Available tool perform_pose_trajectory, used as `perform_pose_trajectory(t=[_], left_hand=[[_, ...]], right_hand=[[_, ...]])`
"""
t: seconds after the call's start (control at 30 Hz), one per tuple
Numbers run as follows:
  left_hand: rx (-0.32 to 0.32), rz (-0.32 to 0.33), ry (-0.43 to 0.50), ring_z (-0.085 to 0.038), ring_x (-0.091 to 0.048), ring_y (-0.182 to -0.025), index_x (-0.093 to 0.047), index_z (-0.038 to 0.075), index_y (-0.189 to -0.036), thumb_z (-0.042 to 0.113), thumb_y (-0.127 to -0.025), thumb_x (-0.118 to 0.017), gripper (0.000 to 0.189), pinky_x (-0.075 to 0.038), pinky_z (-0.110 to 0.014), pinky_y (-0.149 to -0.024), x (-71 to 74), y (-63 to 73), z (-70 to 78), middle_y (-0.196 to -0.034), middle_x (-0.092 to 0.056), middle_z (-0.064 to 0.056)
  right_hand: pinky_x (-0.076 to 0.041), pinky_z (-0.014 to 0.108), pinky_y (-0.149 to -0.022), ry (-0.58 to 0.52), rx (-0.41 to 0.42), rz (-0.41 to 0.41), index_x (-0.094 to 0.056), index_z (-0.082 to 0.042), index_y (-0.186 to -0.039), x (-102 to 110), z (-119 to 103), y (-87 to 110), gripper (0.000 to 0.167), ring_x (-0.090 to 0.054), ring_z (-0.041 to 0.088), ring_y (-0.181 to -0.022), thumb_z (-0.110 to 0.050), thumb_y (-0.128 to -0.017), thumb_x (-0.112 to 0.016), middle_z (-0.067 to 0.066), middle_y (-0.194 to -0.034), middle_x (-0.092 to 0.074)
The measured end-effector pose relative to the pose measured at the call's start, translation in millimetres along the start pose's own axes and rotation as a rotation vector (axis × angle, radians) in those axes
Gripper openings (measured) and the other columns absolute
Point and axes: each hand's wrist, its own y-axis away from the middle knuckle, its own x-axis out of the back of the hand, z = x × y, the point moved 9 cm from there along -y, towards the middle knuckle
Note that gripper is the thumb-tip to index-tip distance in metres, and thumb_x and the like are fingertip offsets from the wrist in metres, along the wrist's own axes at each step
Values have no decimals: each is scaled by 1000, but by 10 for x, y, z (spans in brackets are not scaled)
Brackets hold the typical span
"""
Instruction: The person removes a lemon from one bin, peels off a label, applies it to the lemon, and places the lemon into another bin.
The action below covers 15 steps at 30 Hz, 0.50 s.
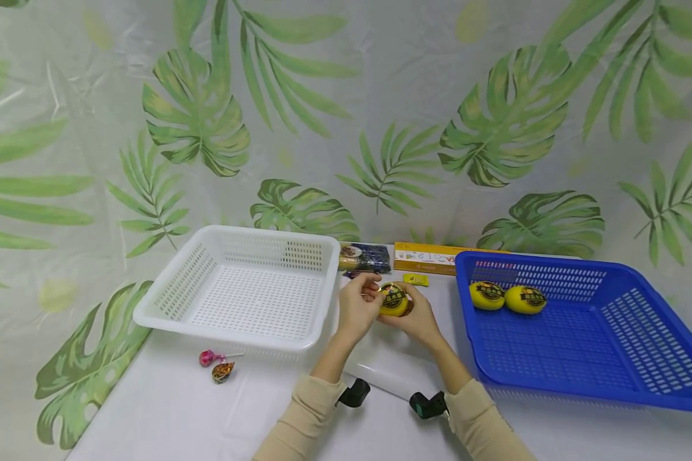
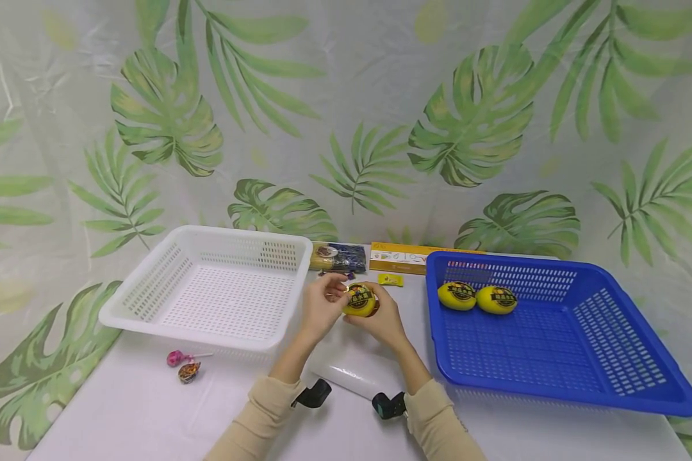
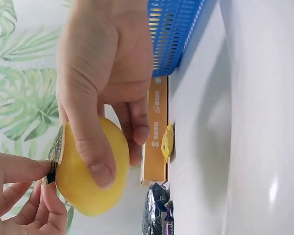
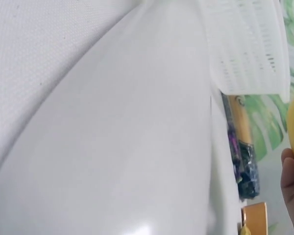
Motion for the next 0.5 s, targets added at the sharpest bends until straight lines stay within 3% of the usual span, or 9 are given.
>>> perform_pose_trajectory(t=[0.13,0.23,0.33,0.5], left_hand=[[-110,27,-148,-24,-60,-74,-67,-6,-94,-8,-72,-71,23,-50,-24,-66,8,38,73,-83,-66,-17],[-148,24,-232,-27,-57,-85,-71,-1,-95,3,-73,-75,23,-46,-33,-76,11,60,84,-90,-68,-13],[-145,-31,-227,-30,-55,-96,-72,3,-100,12,-76,-75,26,-42,-42,-85,-19,76,54,-101,-65,-16],[-135,-177,-205,-27,-56,-103,-67,8,-115,25,-82,-72,38,-46,-41,-87,-119,107,-12,-111,-60,-16]], right_hand=[[-51,27,-69,11,45,18,-50,12,-121,2,-67,21,60,-61,34,-84,8,-68,-77,30,-112,-55],[-51,25,-69,12,67,23,-50,12,-120,-1,-79,24,60,-61,35,-86,8,-67,-77,32,-115,-54],[-51,23,-69,-11,66,40,-49,10,-123,1,41,-6,63,-62,34,-88,9,-67,-78,30,-121,-52],[-51,20,-71,-58,76,99,-53,7,-122,31,196,-28,61,-63,32,-90,9,-67,-77,25,-120,-55]])
